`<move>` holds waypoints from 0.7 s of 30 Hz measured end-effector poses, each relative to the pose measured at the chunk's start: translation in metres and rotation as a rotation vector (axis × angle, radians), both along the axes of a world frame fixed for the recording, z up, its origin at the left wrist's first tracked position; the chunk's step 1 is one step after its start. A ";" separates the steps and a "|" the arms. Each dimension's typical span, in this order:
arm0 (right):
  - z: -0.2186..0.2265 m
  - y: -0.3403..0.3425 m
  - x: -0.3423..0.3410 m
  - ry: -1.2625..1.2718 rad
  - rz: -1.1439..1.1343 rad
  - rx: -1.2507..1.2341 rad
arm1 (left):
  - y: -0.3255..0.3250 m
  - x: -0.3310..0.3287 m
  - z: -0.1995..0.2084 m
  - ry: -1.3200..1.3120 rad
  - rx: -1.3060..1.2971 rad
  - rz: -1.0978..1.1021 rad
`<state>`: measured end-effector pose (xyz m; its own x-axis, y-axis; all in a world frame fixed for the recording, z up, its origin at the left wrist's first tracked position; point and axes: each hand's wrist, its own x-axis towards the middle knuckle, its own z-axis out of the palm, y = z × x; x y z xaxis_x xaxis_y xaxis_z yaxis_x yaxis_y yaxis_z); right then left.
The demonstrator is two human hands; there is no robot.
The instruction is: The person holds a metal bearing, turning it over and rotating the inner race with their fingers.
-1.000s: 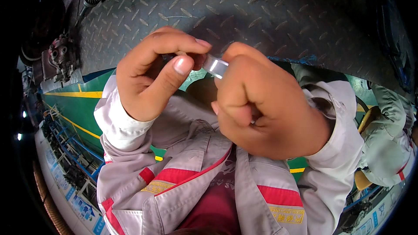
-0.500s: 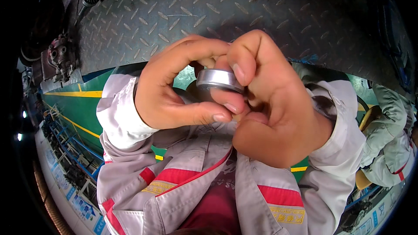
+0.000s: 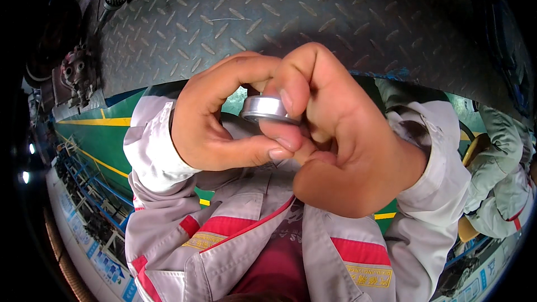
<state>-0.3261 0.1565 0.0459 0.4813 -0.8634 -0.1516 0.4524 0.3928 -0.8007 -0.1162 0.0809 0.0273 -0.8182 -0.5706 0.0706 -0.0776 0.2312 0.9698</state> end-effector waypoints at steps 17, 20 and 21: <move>-0.015 0.000 -0.001 0.097 0.139 -0.224 | -0.001 -0.002 -0.001 0.041 -0.148 0.025; -0.015 0.000 0.002 0.082 0.112 -0.214 | -0.003 -0.001 0.001 0.027 -0.175 0.017; -0.015 0.001 0.003 0.081 0.105 -0.209 | -0.003 -0.001 0.001 0.037 -0.188 0.012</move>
